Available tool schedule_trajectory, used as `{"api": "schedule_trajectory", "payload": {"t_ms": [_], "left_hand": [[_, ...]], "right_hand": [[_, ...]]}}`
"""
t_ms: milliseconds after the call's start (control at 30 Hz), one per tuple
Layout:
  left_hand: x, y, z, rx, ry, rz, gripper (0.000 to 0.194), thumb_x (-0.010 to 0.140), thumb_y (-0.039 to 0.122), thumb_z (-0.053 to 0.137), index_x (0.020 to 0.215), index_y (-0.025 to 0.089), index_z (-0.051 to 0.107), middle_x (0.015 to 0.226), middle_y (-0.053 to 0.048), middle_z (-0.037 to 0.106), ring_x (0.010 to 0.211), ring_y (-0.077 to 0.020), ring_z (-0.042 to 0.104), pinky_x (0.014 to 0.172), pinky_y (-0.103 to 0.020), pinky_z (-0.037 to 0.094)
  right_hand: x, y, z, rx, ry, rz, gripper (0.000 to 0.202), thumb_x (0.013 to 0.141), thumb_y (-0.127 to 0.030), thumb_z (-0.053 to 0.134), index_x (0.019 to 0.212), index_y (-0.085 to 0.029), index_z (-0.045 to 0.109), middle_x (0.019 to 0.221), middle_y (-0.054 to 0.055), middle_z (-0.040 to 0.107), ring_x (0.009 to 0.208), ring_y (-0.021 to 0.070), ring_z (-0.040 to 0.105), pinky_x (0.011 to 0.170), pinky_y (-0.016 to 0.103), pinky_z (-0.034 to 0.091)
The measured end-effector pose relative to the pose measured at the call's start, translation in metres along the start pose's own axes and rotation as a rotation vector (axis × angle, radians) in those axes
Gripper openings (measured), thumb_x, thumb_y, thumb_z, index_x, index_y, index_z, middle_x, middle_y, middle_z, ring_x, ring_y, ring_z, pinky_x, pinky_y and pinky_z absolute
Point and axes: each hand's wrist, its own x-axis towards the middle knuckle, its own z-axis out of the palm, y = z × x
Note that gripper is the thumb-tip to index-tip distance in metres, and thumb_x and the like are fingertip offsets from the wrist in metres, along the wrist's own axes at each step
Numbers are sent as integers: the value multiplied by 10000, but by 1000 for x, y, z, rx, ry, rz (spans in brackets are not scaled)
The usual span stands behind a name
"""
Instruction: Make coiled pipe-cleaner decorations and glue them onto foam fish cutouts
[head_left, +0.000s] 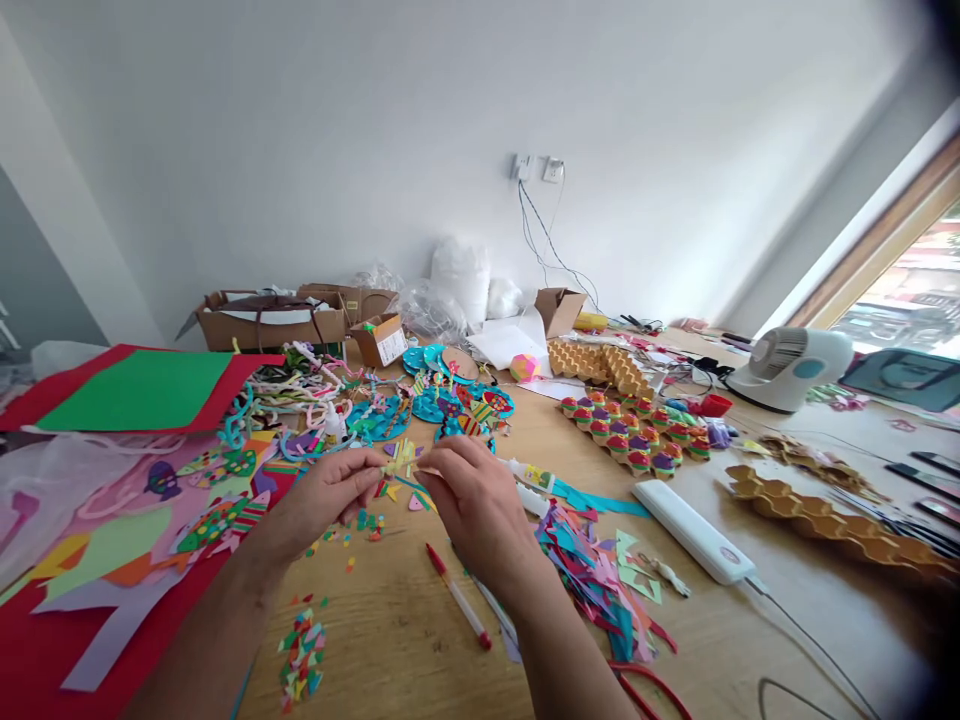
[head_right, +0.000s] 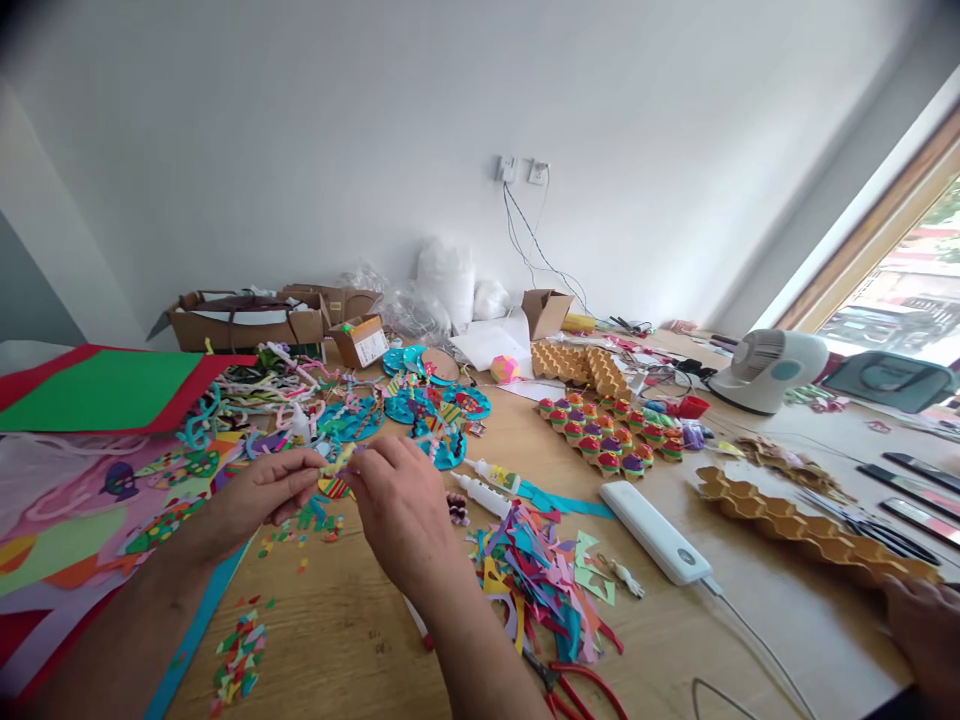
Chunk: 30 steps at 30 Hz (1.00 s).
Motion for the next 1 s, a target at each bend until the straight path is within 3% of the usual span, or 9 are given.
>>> {"api": "schedule_trajectory", "payload": {"t_ms": [100, 200, 233, 333, 500, 667, 833, 900, 1000], "left_hand": [[-2, 0, 1, -373, 35, -29, 191, 726, 333, 621, 808, 170, 567, 510, 75, 466, 335, -5, 290, 338, -122, 172], [-3, 0, 6, -644, -75, -76, 193, 705, 302, 663, 774, 162, 550, 485, 89, 449, 299, 18, 231, 318, -115, 140], [-4, 0, 9, -695, -113, -92, 191, 702, 290, 671, 755, 157, 544, 479, 91, 446, 292, 23, 219, 314, -114, 135], [-5, 0, 18, -762, -204, -134, 200, 698, 278, 681, 737, 151, 531, 470, 91, 449, 281, 28, 212, 305, -111, 126], [-5, 0, 25, -715, -221, -144, 210, 712, 297, 660, 732, 152, 509, 476, 93, 436, 288, 25, 197, 309, -112, 128], [-2, 1, 27, -376, 28, -16, 204, 733, 350, 591, 771, 163, 518, 506, 88, 414, 338, -11, 256, 345, -138, 184], [4, -6, 29, 383, 314, 206, 182, 795, 345, 458, 773, 195, 559, 536, 48, 475, 457, -105, 440, 453, -203, 316], [6, -9, 28, 619, 337, 271, 199, 808, 316, 421, 789, 199, 581, 618, 11, 570, 549, -142, 517, 532, -231, 353], [7, -9, 22, 786, 281, 256, 262, 829, 305, 365, 814, 188, 599, 695, -29, 632, 626, -176, 568, 579, -251, 367]], "right_hand": [[-2, 2, 0, 131, 2, 96, 190, 845, -242, 513, 692, -185, 610, 668, 8, 575, 628, 119, 525, 577, 221, 384], [1, 13, 8, 381, 121, 157, 92, 804, -170, 540, 833, -196, 623, 868, 31, 600, 669, 105, 540, 584, 209, 423], [3, 17, 11, 484, 165, 144, 150, 796, -156, 540, 916, -206, 616, 978, 47, 587, 705, 104, 549, 600, 209, 442], [6, 26, 17, 675, 202, 51, 252, 797, -159, 542, 1031, -237, 593, 1142, 63, 541, 803, 111, 564, 658, 220, 472], [5, 29, 22, 507, 184, 4, 85, 812, -207, 556, 797, -191, 638, 816, 37, 639, 796, 136, 578, 690, 231, 447], [2, 22, 32, 282, 196, 101, 185, 831, -222, 505, 682, -182, 608, 658, 20, 609, 660, 128, 559, 605, 214, 403], [-1, 15, 43, 47, 106, 208, 183, 831, -183, 489, 679, -170, 591, 657, 23, 615, 651, 128, 553, 604, 213, 359], [-2, 15, 47, -95, 78, 187, 164, 827, -181, 500, 696, -174, 598, 694, 31, 625, 690, 141, 550, 633, 228, 345], [-1, 19, 49, -253, 64, 115, 167, 836, -197, 516, 695, -187, 604, 708, 32, 622, 722, 154, 527, 666, 252, 322]]}}
